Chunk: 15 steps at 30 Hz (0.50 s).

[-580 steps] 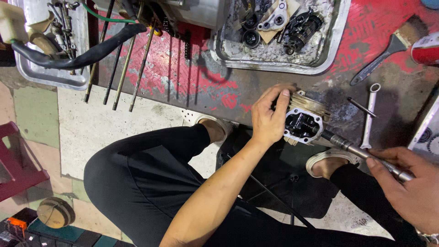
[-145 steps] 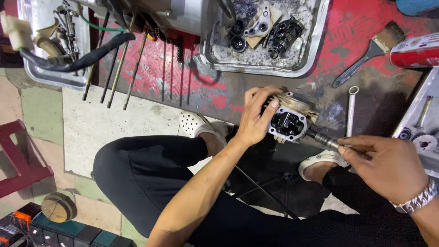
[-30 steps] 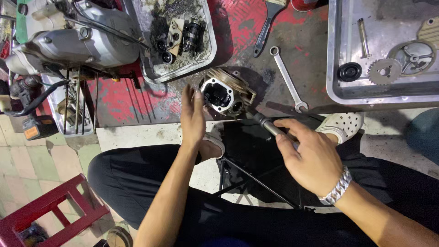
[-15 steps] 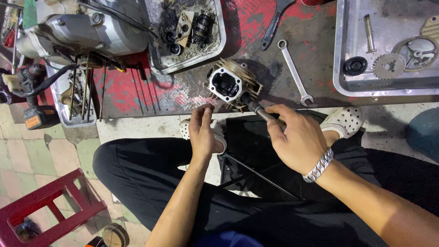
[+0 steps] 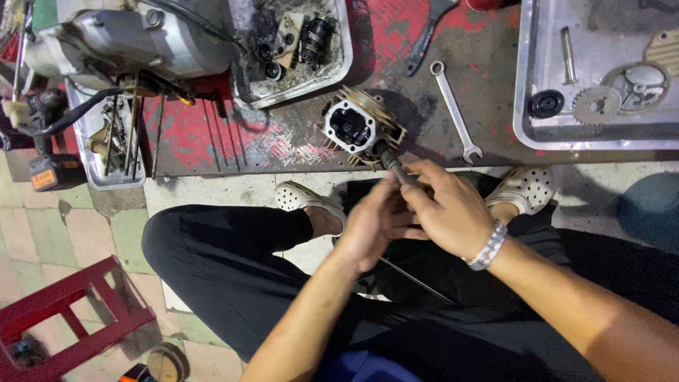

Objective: The person uses a socket wrench to tighten bolts on a small engine cylinder head. They select different socket sizes from a green case and work on the cylinder head both on a workbench and while sitting on the floor.

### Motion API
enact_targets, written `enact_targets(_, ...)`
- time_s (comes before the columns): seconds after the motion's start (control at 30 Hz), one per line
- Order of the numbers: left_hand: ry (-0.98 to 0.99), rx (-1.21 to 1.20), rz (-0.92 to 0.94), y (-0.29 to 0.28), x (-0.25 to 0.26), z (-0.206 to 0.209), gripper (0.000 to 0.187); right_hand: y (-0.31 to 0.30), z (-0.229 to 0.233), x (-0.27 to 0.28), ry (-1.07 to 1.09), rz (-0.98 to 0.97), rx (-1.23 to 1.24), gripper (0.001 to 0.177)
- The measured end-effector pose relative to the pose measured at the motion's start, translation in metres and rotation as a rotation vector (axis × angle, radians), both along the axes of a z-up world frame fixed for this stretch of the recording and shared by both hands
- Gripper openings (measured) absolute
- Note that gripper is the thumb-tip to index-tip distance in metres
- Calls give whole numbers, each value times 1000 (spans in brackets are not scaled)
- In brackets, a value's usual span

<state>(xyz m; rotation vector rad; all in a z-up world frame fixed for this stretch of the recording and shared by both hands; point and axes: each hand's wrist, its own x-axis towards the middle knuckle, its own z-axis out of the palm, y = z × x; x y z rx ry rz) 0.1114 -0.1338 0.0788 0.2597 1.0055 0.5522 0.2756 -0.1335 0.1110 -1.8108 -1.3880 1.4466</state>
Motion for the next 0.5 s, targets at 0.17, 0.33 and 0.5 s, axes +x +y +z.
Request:
enact_targets(0.17, 14, -70, 128, -7, 9, 4, 36, 36, 3, 23, -476, 192, 35, 30)
enact_targets(0.33, 164, 15, 144, -12, -20, -9, 25, 121, -54, -6, -338, 438, 767, 54)
enact_targets(0.5, 470, 226, 7, -11, -49, -5, 24, 112, -61, -12, -423, 464, 369, 56)
